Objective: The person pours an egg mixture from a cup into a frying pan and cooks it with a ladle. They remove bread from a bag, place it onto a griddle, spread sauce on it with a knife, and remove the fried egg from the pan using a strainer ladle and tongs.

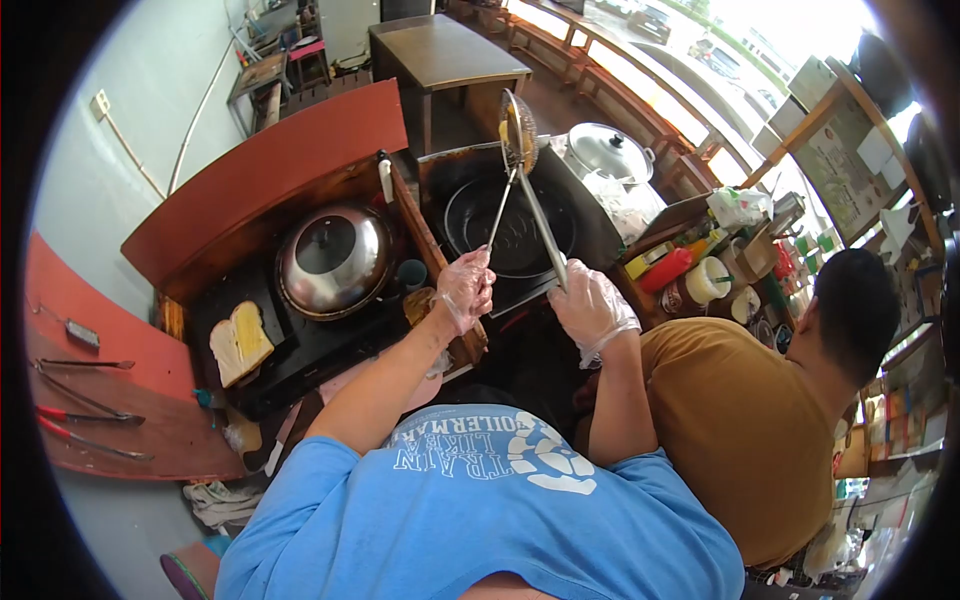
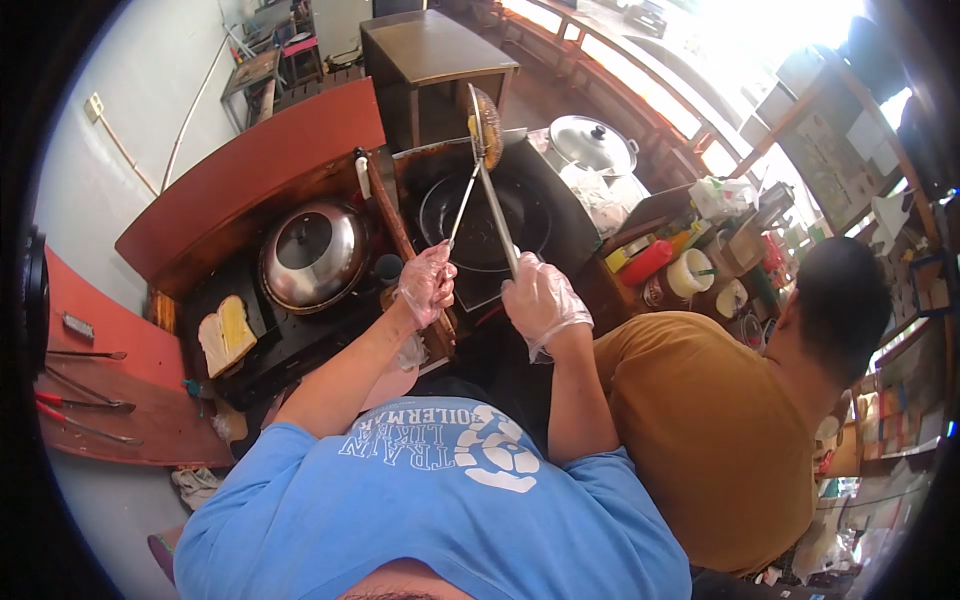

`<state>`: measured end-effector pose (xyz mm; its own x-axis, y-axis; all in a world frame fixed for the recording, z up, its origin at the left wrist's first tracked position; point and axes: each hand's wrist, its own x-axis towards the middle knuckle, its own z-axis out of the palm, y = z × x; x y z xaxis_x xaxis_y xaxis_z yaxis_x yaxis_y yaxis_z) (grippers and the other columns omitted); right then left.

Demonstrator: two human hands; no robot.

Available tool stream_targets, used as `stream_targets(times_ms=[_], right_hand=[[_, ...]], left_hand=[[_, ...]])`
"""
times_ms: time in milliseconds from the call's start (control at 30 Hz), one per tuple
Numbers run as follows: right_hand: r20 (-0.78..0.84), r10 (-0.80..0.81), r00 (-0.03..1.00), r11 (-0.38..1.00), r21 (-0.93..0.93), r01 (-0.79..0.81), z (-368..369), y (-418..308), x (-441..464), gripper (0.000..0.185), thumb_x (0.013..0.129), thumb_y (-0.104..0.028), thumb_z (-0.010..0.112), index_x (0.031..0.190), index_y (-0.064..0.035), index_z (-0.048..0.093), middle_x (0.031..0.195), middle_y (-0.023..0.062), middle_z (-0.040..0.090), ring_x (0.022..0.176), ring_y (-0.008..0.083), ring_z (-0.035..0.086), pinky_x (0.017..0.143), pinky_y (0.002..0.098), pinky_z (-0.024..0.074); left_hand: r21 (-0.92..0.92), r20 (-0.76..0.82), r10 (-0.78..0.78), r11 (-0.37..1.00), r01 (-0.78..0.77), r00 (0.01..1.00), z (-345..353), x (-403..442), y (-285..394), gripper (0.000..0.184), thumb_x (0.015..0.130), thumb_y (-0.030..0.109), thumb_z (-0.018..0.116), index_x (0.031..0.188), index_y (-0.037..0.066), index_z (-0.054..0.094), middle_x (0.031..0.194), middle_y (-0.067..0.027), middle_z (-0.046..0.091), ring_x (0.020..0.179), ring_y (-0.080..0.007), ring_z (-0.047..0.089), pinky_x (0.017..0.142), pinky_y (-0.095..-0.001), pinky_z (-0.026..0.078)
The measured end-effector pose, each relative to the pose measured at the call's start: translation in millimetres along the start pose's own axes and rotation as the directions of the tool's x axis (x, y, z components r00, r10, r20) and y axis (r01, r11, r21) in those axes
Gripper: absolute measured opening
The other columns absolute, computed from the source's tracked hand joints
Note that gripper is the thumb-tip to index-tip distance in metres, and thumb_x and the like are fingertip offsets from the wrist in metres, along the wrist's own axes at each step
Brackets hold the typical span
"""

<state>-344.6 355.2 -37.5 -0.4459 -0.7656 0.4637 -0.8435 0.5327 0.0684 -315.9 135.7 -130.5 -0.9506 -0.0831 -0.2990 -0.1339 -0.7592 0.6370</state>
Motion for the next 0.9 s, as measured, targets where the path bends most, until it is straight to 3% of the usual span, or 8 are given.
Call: stream_targets(times_ms=[100,200,433,467,567,700,767,900], right_hand=[[-0.071,-0.031,0.997,0.999,-0.034,0.029,-2.4,-1.4,2.1,0.028,0.084,-0.013,0.06,0.101,0.0081,0.054,0.083,0.0249,0.059,0.072,0.041,0.062,0.067,0.0509,0.0521],[0.038,0.2,0.979,0.969,0.14,-0.204,8.4,-0.6,2.0,0.029,0.083,-0.012,0.059,0.1,0.0082,0.05,0.069,0.0265,0.062,0.067,0.0449,0.063,0.065,0.0538,0.0515],[0.192,0.34,0.921,0.91,0.181,-0.374,3.3,-5.3,-0.5,0.024,0.083,-0.013,0.058,0.094,0.0086,0.056,0.073,0.0245,0.062,0.065,0.0403,0.065,0.062,0.0487,0.0538],[0.217,0.051,0.975,0.998,-0.048,-0.041,15.5,4.5,-9.3,0.023,0.084,-0.014,0.057,0.09,0.0069,0.064,0.082,0.0207,0.062,0.068,0.0333,0.066,0.06,0.0428,0.055],[0.316,-0.055,0.947,0.952,-0.271,0.145,23.0,7.4,-14.5,0.027,0.082,-0.018,0.059,0.089,0.0064,0.069,0.084,0.0162,0.063,0.074,0.0274,0.065,0.06,0.0372,0.0544],[0.44,0.148,0.885,0.987,-0.12,-0.106,8.3,-0.2,-10.4,0.026,0.081,-0.019,0.062,0.091,0.0008,0.075,0.088,0.0155,0.069,0.085,0.0288,0.068,0.067,0.0362,0.0551],[0.37,0.004,0.929,0.981,-0.182,0.069,12.4,2.7,-17.5,0.022,0.076,-0.021,0.063,0.077,-0.0019,0.074,0.072,0.0122,0.063,0.067,0.026,0.065,0.055,0.0357,0.0539],[0.358,0.057,0.932,0.972,-0.232,0.029,21.3,0.7,-28.1,0.02,0.074,-0.022,0.065,0.077,-0.0056,0.076,0.07,0.0067,0.062,0.068,0.0247,0.065,0.057,0.0342,0.0552]], left_hand=[[-0.031,0.021,0.0,1.0,0.001,1.0,4.4,-0.1,-1.6,0.031,0.097,0.032,0.064,0.122,0.016,0.054,0.067,0.0004,0.055,0.039,-0.0085,0.044,0.035,-0.024,0.028],[-0.034,0.025,-0.008,0.999,0.009,1.0,3.5,3.0,-6.9,0.03,0.098,0.033,0.063,0.121,0.017,0.054,0.067,0.0003,0.055,0.039,-0.0092,0.044,0.035,-0.0246,0.028],[0.014,0.024,-0.079,0.997,0.079,0.997,-2.8,6.5,-18.5,0.02,0.102,0.032,0.055,0.117,0.02,0.056,0.067,0.0013,0.051,0.038,-0.0081,0.038,0.035,-0.0239,0.027],[-0.016,0.022,-0.102,0.995,0.102,0.995,-7.5,9.7,-20.7,0.018,0.102,0.031,0.055,0.116,0.02,0.055,0.065,0.0017,0.049,0.038,-0.0087,0.039,0.035,-0.0243,0.027],[-0.006,0.018,-0.138,0.99,0.138,0.99,-14.6,22.1,-28.0,0.015,0.102,0.029,0.052,0.115,0.021,0.053,0.063,0.0022,0.046,0.037,-0.009,0.038,0.034,-0.0243,0.027],[0.071,0.056,-0.136,0.989,0.132,0.989,-19.5,24.5,-31.4,0.016,0.103,0.032,0.049,0.112,0.02,0.055,0.066,0.0013,0.049,0.036,-0.0083,0.038,0.033,-0.0239,0.027],[0.098,0.029,-0.136,0.986,0.133,0.99,-21.8,26.0,-34.4,0.018,0.103,0.034,0.049,0.111,0.019,0.056,0.067,0.0013,0.05,0.037,-0.0082,0.038,0.034,-0.0238,0.027],[0.099,-0.021,-0.173,0.98,0.175,0.985,-18.3,24.3,-38.2,0.018,0.101,0.036,0.054,0.098,0.018,0.056,0.067,0.0018,0.051,0.038,-0.0081,0.038,0.034,-0.0234,0.027]])
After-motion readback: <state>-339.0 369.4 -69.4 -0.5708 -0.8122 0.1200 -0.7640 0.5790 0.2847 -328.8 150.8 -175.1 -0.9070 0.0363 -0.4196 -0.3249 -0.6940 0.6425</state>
